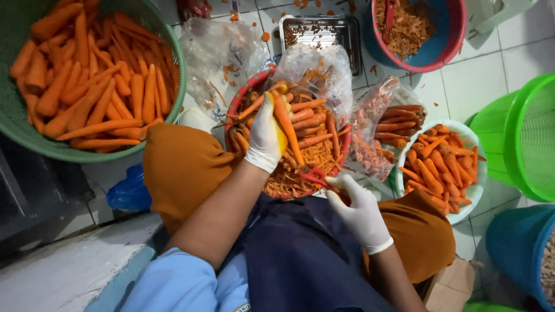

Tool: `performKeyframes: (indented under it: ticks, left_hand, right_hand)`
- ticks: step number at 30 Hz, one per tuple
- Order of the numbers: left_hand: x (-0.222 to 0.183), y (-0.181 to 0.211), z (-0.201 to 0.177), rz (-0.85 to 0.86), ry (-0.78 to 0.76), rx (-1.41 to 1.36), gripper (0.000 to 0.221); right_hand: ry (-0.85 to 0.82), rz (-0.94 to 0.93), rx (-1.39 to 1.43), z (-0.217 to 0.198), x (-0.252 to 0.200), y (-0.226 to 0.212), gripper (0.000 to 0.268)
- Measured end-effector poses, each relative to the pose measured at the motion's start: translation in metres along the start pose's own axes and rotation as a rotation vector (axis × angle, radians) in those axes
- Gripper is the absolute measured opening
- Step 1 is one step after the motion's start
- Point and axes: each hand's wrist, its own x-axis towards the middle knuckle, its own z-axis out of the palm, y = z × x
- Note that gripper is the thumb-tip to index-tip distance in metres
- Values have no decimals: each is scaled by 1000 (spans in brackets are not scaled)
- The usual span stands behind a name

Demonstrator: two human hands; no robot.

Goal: Peeling the outer skin off carrots using a handheld peeler and collecting them in a bowl.

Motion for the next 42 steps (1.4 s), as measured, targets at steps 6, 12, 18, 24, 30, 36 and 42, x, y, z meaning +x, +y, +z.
performKeyframes:
  ticks: [6,12,18,24,30,36,42]
  left_hand:
    - [9,2,-2,61,7,11,32]
    - [9,-12,-14,90,37,11,31]
    - [-19,-8,32,114,57,-19,31]
    - [-35,6,57,265,65,113,37]
    - [8,10,2,282,52,148,49]
    - [-30,0,65,71,-1,-6,36]
    - [-19,2,48,177,77,102,36]
  right_hand:
    - [-9,-25,63,-7,3,-2,26]
    - [117,-65,339,2,28,-20,31]
    - [177,-152,296,26,47,-51,31]
    - [95,-85,92,33,3,-10,28]
    - [-3,-1,215,6,-5,2,23]
    - [179,-79,341,9,37,-34,29]
    - [202,-157,233,30,43,-35,31]
